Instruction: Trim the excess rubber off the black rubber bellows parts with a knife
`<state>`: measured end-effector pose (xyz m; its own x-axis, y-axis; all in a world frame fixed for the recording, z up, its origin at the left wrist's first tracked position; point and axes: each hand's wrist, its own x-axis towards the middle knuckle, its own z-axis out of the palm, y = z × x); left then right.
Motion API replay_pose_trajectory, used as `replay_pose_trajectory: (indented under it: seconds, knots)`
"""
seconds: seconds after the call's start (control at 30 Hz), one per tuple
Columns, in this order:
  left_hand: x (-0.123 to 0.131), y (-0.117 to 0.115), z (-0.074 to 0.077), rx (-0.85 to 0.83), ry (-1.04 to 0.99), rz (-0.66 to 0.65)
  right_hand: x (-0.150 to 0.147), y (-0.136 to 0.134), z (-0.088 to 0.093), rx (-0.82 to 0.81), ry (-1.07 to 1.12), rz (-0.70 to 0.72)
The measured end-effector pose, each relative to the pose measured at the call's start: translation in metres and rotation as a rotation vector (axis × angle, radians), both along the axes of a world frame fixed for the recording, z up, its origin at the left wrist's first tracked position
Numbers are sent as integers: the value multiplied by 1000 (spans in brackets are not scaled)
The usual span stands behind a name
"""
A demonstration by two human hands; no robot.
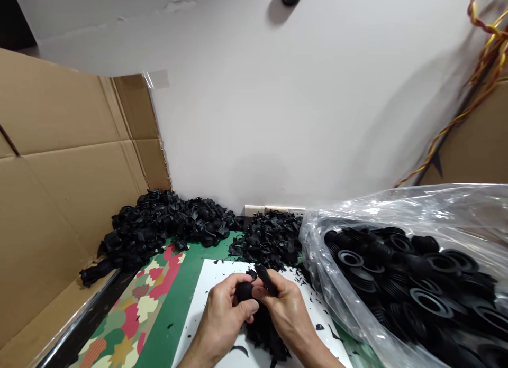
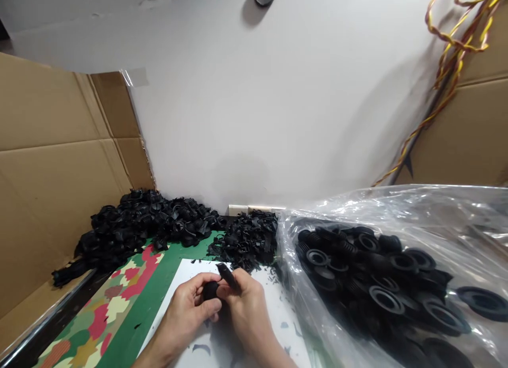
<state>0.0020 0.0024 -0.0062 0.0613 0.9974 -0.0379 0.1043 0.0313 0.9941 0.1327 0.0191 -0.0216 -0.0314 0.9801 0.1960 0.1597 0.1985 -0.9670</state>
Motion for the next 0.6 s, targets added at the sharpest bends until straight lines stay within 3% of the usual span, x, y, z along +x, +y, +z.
replay_pose_trajectory:
  seconds: [0.37, 0.43, 0.53, 0.57, 0.6]
  knots:
    - [7, -10, 9, 126, 547, 147, -7, 3, 1, 49, -175, -61]
    - [10, -15, 13, 167, 560, 82, -2, 11, -1, 61, -177, -101]
    - [11, -22, 18, 204, 368, -195, 17, 28, -6, 76, -185, -238]
    - [10, -22, 19, 196, 287, -244, 24, 31, -6, 84, -189, -279]
    - [10, -21, 19, 151, 219, -211, 30, 33, -6, 97, -196, -296]
